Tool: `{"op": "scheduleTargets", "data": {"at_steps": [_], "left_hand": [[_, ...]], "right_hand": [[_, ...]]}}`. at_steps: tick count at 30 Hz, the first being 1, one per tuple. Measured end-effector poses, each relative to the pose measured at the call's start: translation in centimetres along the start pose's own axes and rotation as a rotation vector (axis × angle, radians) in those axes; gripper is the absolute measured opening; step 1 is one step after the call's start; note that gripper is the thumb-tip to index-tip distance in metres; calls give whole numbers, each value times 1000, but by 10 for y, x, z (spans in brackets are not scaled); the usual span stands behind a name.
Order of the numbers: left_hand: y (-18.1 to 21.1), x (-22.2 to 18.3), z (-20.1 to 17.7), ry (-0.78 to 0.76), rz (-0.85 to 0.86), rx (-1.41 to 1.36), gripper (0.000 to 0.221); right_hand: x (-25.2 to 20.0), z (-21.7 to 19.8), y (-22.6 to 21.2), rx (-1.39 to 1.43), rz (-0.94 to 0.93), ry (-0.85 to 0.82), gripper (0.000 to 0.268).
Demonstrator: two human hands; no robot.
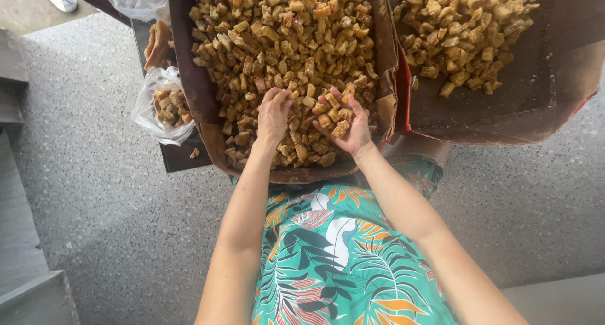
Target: The person sorts small brown food pieces by hand, picking them from a large cardboard box and transferring them into a second box. The person repeatedly scoops handfuls and moves them between the two containers.
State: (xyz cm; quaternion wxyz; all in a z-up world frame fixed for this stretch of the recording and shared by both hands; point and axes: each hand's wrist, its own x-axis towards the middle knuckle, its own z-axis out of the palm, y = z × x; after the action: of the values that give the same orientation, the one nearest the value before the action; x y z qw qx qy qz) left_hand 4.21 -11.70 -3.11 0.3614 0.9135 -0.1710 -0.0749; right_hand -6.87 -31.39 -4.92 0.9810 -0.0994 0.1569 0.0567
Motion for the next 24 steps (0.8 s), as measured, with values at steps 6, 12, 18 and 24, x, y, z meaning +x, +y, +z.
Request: {"op": "scheduleTargets", "data": {"at_steps": [6,12,18,24], "left_hand": [[53,-8,-21,-222,-42,-354,24],[91,-16,-20,-281,202,-368,39],[78,-12,-24,-288,-61,-301,24],[85,-16,-20,-417,312,-185,43]], "right_hand": [[2,5,1,-14,74,10,56],[3,-5,2,-86,95,-12,62],[4,-19,2,13,122,-118,54],[0,-7,2,-137,153,-2,58]]}}
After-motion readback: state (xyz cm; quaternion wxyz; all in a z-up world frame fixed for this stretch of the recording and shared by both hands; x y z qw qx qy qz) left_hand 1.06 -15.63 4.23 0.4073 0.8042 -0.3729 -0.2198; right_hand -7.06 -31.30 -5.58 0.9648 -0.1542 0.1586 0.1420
